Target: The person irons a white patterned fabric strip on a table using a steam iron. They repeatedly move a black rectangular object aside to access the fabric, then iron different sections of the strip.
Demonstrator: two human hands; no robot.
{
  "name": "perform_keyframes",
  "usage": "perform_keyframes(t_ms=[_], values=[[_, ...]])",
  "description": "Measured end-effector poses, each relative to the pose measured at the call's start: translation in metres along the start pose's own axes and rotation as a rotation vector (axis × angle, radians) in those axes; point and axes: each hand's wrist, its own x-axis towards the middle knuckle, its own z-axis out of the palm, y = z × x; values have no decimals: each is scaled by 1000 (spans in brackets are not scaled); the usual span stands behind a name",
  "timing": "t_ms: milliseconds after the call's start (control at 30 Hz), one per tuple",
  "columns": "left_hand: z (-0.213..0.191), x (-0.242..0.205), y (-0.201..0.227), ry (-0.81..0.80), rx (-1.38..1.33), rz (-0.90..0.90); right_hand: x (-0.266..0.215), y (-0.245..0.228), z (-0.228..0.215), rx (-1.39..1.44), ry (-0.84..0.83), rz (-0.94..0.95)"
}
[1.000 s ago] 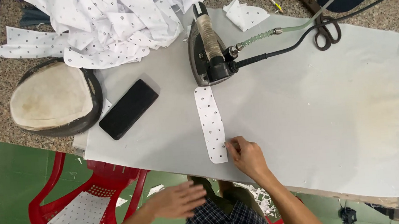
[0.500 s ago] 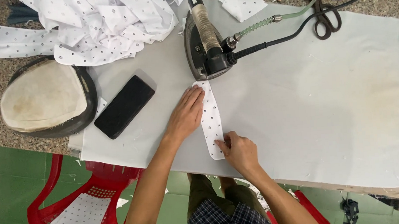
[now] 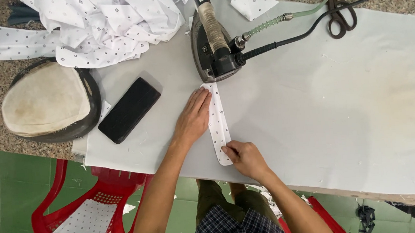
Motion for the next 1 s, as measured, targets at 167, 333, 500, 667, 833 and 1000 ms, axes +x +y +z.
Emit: perform_keyframes(t_ms=[167,333,500,667,833,1000], values=[[2,0,1,-14,5,-4,13,24,-5,115,-138,86],[-7,0,16,-99,113,20,5,9,-17,-41,-139,164],[-21,-17,52,-232,146,-23,-4,-11,-26,-95,-109,197],[-23,-18,52,-176,94,-59,-1,-29,-33,-153,-22,146],[-7,-5,23,-64,102,-61,16,-32,-28,-209,32,120],[4,4,9,-9,48,-35,32,-26,-21,-210,29,95]])
